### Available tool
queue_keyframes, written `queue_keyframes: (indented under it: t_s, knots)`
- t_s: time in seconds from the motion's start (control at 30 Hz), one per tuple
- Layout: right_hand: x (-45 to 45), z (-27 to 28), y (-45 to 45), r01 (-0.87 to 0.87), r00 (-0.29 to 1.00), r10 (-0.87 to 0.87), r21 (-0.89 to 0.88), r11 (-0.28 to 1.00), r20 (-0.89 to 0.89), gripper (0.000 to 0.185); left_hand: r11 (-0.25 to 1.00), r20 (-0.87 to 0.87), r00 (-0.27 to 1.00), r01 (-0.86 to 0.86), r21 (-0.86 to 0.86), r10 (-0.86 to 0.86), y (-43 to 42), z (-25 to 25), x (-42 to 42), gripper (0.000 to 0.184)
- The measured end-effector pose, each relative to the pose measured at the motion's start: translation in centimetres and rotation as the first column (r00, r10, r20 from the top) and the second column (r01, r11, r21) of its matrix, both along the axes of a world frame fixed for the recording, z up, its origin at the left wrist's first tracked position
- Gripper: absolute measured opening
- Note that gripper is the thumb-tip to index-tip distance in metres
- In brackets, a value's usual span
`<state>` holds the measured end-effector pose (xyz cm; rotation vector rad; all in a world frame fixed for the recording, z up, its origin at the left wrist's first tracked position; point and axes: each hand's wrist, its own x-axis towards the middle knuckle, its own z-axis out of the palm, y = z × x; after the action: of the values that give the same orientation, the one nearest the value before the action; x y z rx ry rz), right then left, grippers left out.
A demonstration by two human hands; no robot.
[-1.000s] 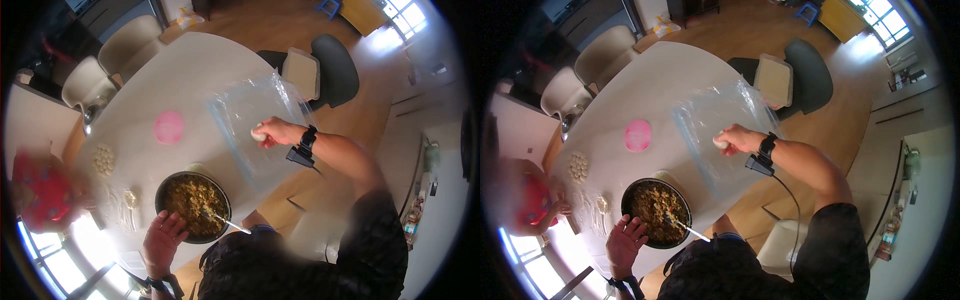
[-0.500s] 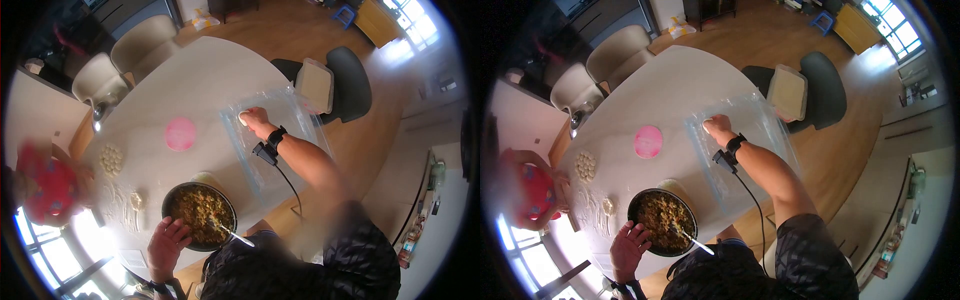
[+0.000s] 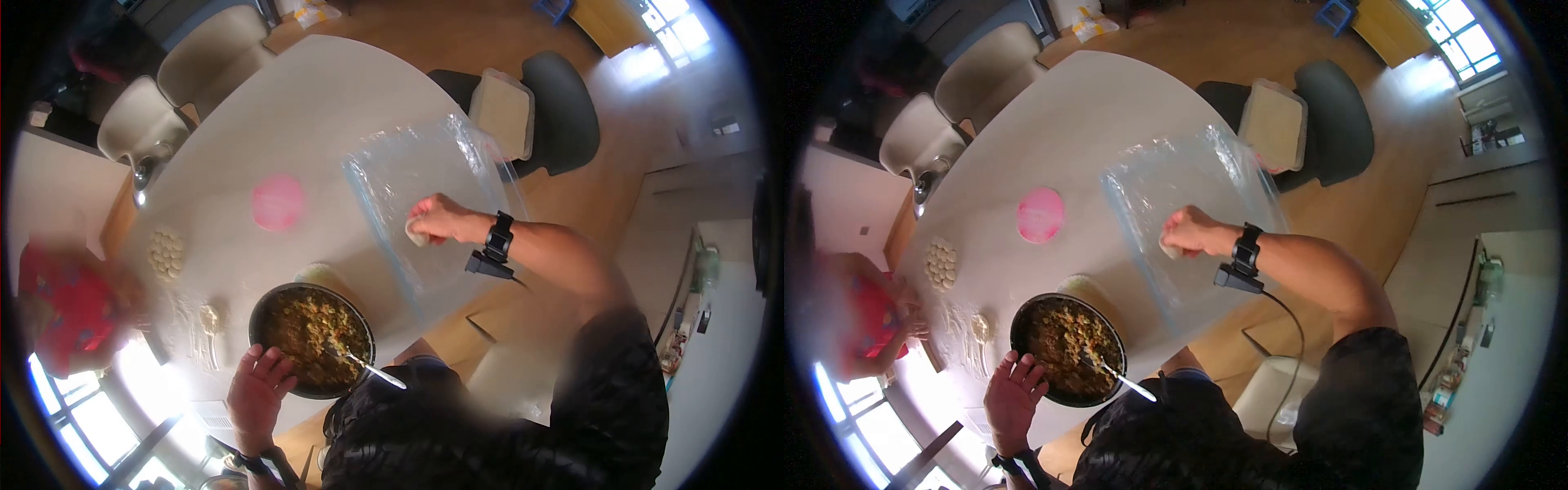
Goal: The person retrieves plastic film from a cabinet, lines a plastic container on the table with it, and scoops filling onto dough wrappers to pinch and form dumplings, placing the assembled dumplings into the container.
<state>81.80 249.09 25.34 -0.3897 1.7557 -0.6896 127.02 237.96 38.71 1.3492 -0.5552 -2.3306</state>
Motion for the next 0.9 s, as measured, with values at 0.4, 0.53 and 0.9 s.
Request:
queue_keyframes:
  t_s: [0.4, 0.53, 0.9]
  knots:
    - [5.2, -0.4, 4.2, -0.368, 0.929, 0.369, 0.197, 0.909, 0.031, 0.034, 0.998, -0.049, 0.998, 0.046, 0.032, -0.045, 0.5, 0.2, -1.3, 0.037]
    - [5.5, -1.1, 5.2, -0.580, 0.772, 0.583, 0.092, 0.809, -0.253, 0.039, 0.999, -0.038, 0.998, 0.042, 0.033, -0.040, 0.9, 0.3, -1.0, 0.036]
    - [-5.6, 5.1, 5.8, -0.370, 0.258, -0.250, -0.335, 0.866, -0.933, 0.043, 0.999, -0.015, 0.999, 0.050, -0.014, -0.050, 1.2, 1.3, -1.4, 0.034]
